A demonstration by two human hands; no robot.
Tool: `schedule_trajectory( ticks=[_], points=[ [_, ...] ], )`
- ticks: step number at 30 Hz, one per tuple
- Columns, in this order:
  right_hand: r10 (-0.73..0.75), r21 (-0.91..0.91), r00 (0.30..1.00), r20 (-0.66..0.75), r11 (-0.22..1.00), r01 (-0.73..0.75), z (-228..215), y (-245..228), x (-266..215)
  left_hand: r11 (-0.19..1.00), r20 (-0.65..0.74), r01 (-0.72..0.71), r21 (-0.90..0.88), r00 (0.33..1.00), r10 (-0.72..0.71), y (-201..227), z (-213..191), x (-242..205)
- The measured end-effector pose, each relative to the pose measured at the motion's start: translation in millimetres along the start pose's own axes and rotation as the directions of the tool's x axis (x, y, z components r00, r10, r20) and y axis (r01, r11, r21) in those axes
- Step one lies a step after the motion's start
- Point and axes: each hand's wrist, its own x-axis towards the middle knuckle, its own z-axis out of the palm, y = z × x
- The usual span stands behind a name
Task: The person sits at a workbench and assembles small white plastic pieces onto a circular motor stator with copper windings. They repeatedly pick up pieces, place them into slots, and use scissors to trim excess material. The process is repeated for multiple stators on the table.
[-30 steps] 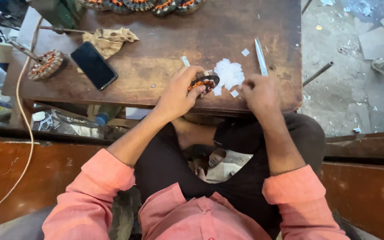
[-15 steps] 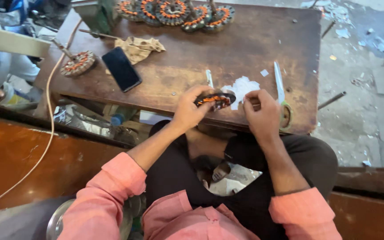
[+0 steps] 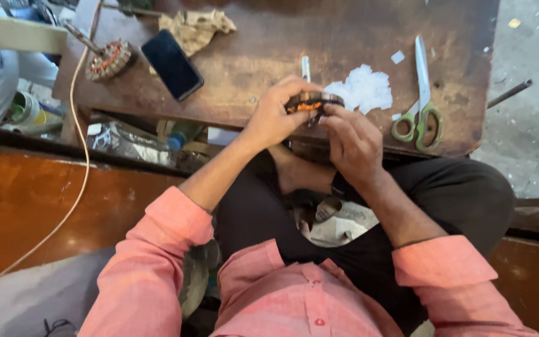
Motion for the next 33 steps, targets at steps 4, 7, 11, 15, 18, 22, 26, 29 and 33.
schedule_trajectory(
  ticks=[4,7,11,15,18,22,26,29,33],
  points=[
    [0.001,0.005,1.0,0.02,1.0,-0.001,0,3,1,0.995,-0.013,0.003,-0.104,1.0,-0.004,-5,6,1],
    [-0.04,-0.017,0.999,0.026,0.999,0.041,1,6,1,0.996,-0.011,0.033,-0.086,0.999,-0.034,-4,9,-2],
    [-0.078,-0.019,0.996,0.041,0.997,0.079,3,11,3,1.0,-0.021,0.005,-0.009,1.0,-0.005,-3,9,-2],
    [-0.089,-0.008,0.995,0.035,0.996,0.09,3,11,7,0.999,-0.04,0.037,0.009,0.999,-0.037,1,8,4],
    [-0.021,0.03,0.999,-0.032,0.999,0.022,2,8,5,0.999,-0.019,0.0,0.035,1.0,0.001,5,7,6],
    [0.007,-0.028,0.996,-0.093,1.0,-0.009,0,10,-3,0.998,-0.002,-0.052,0.043,0.999,0.052,1,8,5],
    [-0.029,-0.037,0.995,-0.099,0.999,0.026,-4,13,-3,0.996,0.017,0.079,-0.038,0.997,-0.078,-1,8,6],
    [-0.053,-0.057,0.996,-0.076,0.997,0.048,-4,12,-2,0.99,0.03,0.093,-0.107,0.995,-0.09,-3,7,4],
    [-0.04,-0.06,0.998,-0.05,0.998,0.037,-5,10,-1,0.994,0.034,0.082,-0.077,0.996,-0.079,-4,5,4]
  ],
)
